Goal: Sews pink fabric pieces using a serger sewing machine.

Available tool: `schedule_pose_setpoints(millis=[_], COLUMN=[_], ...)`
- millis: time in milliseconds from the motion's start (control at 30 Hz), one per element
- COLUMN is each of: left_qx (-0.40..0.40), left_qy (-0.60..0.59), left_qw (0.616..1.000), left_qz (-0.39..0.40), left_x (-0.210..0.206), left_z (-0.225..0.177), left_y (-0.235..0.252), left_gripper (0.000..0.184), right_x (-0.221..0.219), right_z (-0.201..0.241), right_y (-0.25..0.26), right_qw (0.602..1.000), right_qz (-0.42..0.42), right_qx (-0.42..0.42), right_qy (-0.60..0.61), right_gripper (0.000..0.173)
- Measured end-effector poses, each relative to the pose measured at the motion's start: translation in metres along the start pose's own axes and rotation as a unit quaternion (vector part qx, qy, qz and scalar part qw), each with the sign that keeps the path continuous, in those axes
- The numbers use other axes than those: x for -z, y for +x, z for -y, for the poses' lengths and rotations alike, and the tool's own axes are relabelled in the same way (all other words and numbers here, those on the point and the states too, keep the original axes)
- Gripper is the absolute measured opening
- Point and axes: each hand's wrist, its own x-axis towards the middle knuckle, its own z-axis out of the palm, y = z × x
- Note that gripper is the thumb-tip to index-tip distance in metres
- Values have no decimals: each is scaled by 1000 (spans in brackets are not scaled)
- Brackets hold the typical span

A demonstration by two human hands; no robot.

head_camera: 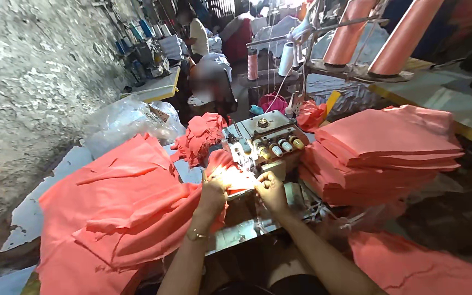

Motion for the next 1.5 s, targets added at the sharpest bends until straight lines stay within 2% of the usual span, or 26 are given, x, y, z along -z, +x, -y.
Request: schedule_pose_setpoints(millis=[200,300,400,467,533,567,633,667,733,767,833,867,933,967,1000,1067,1100,1167,1200,1233,1267,1333,1367,1433,1467,1500], left_qx=[92,183,290,316,244,160,-15,-50,-88,-89,-84,-104,-111,-82,-55,-17,-15,-91,-136,-149,-130,-40,20,174,254,346], left_qy=[2,22,34,44,-8,-78,-220,-258,-261,-238,-163,-108,20,77,111,115,80,-83,-187,-294,-383,-441,-414,-314,-247,-168], left_qw=[995,983,953,926,931,949,962,960,961,967,975,967,922,892,877,899,926,974,967,941,914,895,905,911,903,887], left_qz=[-27,-24,80,200,270,259,164,100,-15,-12,127,205,371,438,464,423,367,190,111,73,41,-54,-101,-202,-242,-255], left_x=[-6,-6,5,12,17,16,6,4,2,4,7,3,-1,2,8,37,60,105,122,139,153,180,194,222,237,253], left_z=[17,7,-28,-62,-83,-83,-68,-61,-45,-39,-32,-29,-30,-31,-29,-17,-11,8,15,17,14,3,2,13,22,31], left_y=[22,10,-18,-37,-59,-70,-84,-82,-66,-58,-44,-41,-43,-45,-48,-62,-74,-115,-139,-161,-183,-217,-225,-228,-222,-214], left_gripper=[43,48,50,45,32,26,26,34,26,27,35,32,23,24,26,25,24,16,21,31,33,17,15,10,8,18], right_x=[2,6,6,8,11,14,21,26,38,44,56,65,92,109,128,162,175,186,183,174,158,110,82,18,-16,-48], right_z=[-4,-9,-9,-12,-15,-13,-10,-12,-18,-11,10,23,54,70,82,95,98,101,102,103,105,115,126,144,145,142], right_y=[-9,-23,-37,-42,-40,-39,-32,-23,-8,-12,-33,-47,-63,-66,-66,-63,-60,-54,-50,-41,-29,-6,2,17,28,35], right_qw=[999,995,991,975,946,939,953,960,964,964,939,907,825,804,802,843,866,893,888,866,836,808,825,896,922,938], right_qz=[-21,-13,37,141,258,281,216,168,117,133,256,326,448,469,461,363,302,244,272,332,396,462,455,371,332,307], right_qx=[25,72,123,161,184,176,125,100,94,104,180,247,344,366,380,398,398,377,368,370,377,359,325,225,191,161], right_qy=[-19,-62,-49,-51,-71,-96,-170,-201,-221,-206,-141,-96,-21,-5,0,-1,-7,-30,-42,-46,-47,-64,-85,-99,-61,8], right_gripper=[13,16,14,31,50,49,48,47,33,23,18,16,14,18,19,16,17,23,23,20,17,16,16,16,14,15])
